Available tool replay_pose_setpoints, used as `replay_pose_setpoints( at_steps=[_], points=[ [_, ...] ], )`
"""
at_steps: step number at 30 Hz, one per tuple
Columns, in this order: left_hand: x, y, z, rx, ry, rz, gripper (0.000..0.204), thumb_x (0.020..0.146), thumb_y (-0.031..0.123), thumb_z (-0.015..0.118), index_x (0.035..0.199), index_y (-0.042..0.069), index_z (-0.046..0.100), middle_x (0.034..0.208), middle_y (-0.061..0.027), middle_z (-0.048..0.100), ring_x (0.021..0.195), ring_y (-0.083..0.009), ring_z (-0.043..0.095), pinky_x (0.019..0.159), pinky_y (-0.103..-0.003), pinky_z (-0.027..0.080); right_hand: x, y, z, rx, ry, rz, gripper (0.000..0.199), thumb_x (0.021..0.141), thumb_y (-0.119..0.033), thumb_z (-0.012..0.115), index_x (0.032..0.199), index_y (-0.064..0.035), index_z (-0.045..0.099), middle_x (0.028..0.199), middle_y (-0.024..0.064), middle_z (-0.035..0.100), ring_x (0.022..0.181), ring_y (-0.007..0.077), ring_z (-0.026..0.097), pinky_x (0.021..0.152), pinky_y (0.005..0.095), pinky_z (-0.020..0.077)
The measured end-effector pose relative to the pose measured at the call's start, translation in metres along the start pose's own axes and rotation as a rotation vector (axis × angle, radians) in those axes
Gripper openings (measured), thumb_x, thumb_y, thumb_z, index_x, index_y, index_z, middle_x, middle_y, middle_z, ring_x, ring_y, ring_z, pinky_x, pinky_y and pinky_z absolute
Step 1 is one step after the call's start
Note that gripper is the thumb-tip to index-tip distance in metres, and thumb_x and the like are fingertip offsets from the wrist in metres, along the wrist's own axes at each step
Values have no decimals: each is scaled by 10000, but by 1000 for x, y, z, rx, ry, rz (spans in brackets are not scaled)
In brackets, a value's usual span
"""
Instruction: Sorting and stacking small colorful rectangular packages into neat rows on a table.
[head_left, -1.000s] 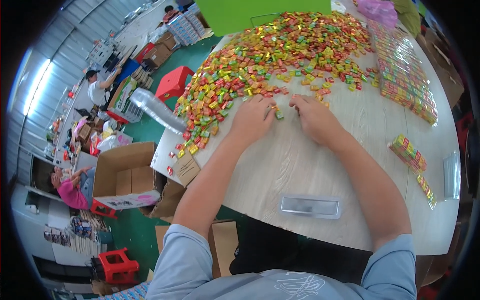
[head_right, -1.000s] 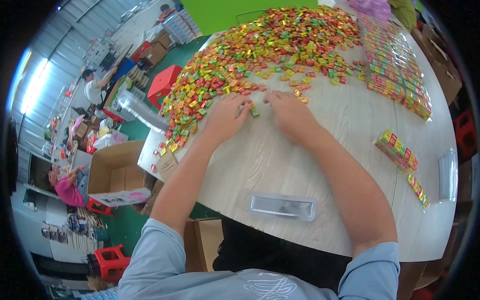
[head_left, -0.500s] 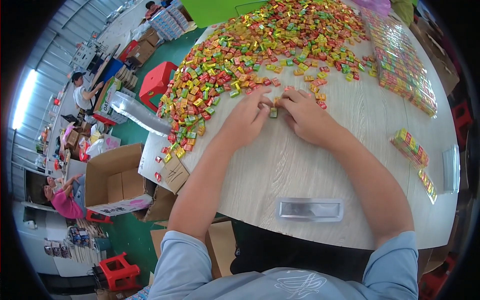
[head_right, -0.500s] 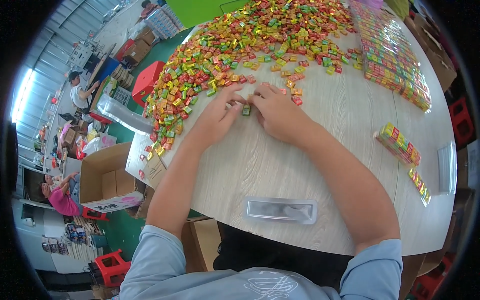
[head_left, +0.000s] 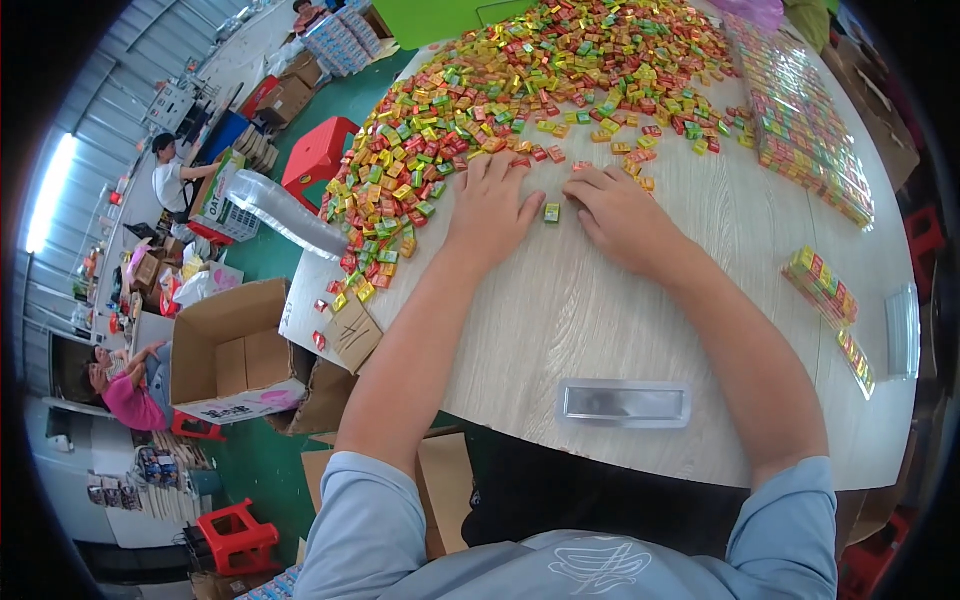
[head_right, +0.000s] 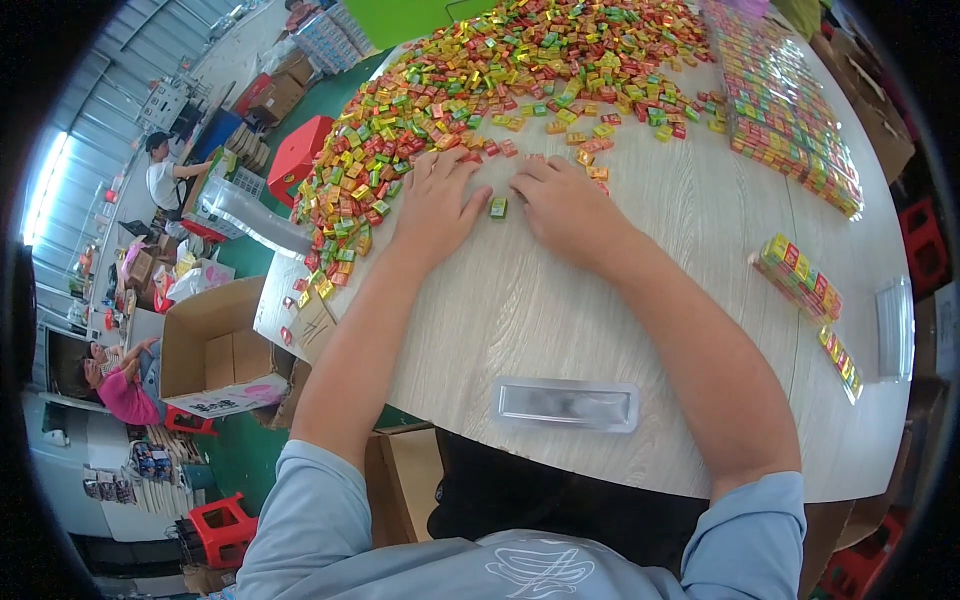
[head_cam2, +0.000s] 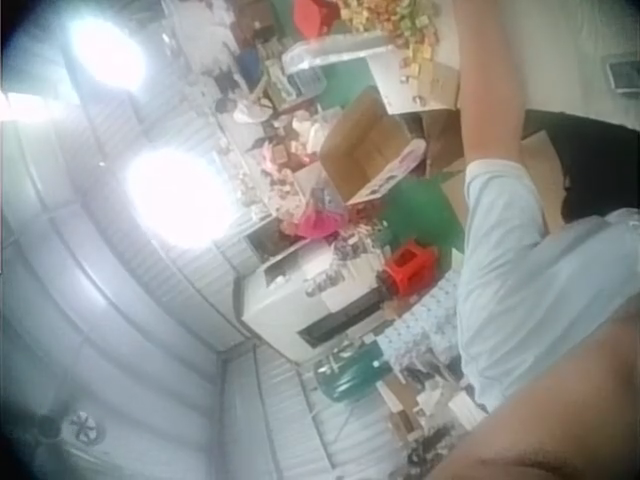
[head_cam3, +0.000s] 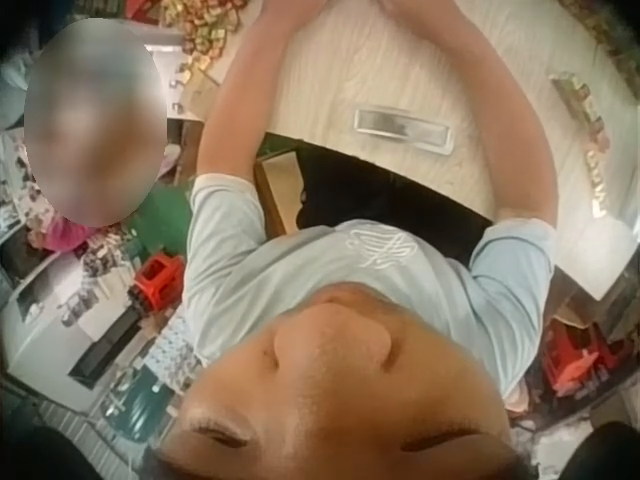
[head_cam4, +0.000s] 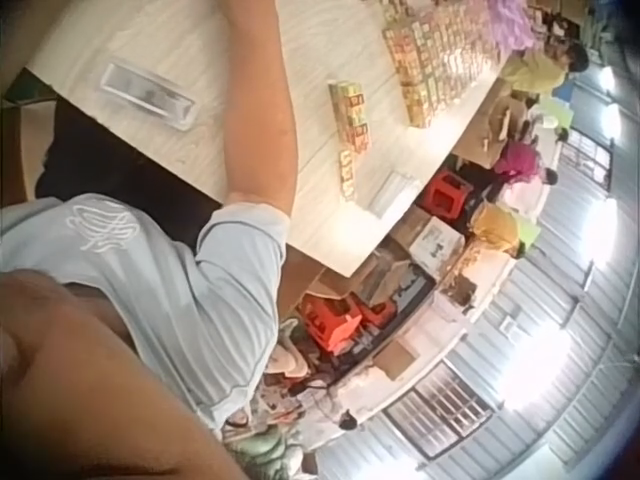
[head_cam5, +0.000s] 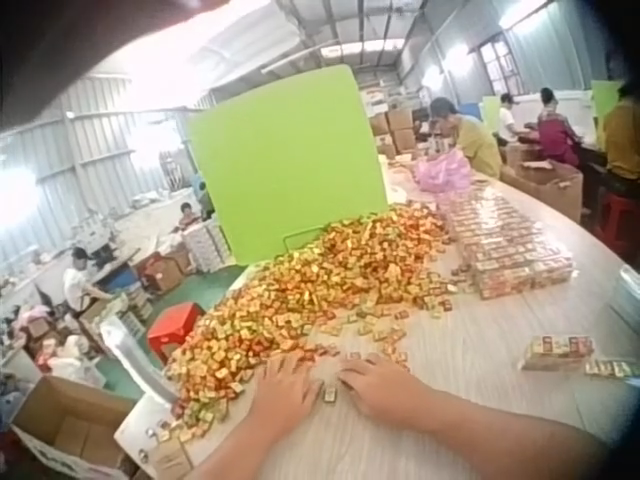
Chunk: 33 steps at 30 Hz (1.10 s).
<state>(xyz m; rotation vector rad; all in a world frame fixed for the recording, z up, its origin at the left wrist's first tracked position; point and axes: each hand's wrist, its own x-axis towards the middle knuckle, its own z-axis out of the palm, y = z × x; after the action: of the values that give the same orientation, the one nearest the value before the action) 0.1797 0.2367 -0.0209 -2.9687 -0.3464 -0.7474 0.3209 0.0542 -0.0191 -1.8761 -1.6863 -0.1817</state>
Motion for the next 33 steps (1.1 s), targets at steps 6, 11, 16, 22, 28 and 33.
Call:
replay_pose_setpoints(
  at_steps=[6, 11, 16, 22, 28, 33],
  points=[
    [1, 3, -5, -93, -30, 36, 544, 932, 311, 727, 1396, 67, 583, 1326, -91, 607, 1283, -297, 514, 1091, -476, 399, -1, 3, 1, -13, -11, -23, 269, 933, -82, 638, 1194, -27, 666, 1276, 130, 643, 1163, 343, 598, 1036, 437, 487],
    [-1, 2, -9, -96, -57, 21, 547, 940, 330, 719, 1396, 59, 584, 1357, -103, 596, 1286, -304, 509, 1094, -480, 394, 0, 1, -7, 40, -29, -24, 263, 931, -83, 644, 1188, -34, 670, 1252, 130, 646, 1152, 339, 607, 1012, 437, 498],
    [-3, 0, -11, -58, -37, -8, 541, 952, 358, 702, 1383, 49, 598, 1343, -119, 592, 1280, -317, 503, 1086, -487, 386, 1, 5, -11, 19, 23, 38, 276, 924, -82, 652, 1196, -40, 660, 1212, 139, 647, 1130, 354, 618, 981, 452, 509],
    [-4, 4, -14, -91, -98, 17, 433, 949, 313, 696, 1277, 31, 670, 1269, -118, 604, 1251, -314, 505, 1071, -485, 396, 0, 1, -12, -49, -22, 104, 285, 922, -62, 638, 1206, -37, 627, 1185, 156, 635, 1107, 372, 623, 959, 470, 515],
    [-7, 11, -13, -235, -89, 62, 344, 917, 228, 709, 1197, 28, 711, 1223, -109, 626, 1231, -311, 510, 1061, -474, 421, 0, 5, -5, -70, 13, 54, 268, 919, -50, 626, 1187, -29, 628, 1169, 156, 635, 1110, 366, 628, 948, 465, 522],
    [-6, 11, -14, -283, -86, 59, 351, 900, 195, 694, 1205, 22, 708, 1211, -111, 627, 1237, -320, 506, 1087, -484, 410, 1, 3, -9, -42, -6, 111, 276, 918, -30, 608, 1194, -29, 629, 1194, 157, 621, 1119, 376, 624, 958, 465, 518]
  ],
)
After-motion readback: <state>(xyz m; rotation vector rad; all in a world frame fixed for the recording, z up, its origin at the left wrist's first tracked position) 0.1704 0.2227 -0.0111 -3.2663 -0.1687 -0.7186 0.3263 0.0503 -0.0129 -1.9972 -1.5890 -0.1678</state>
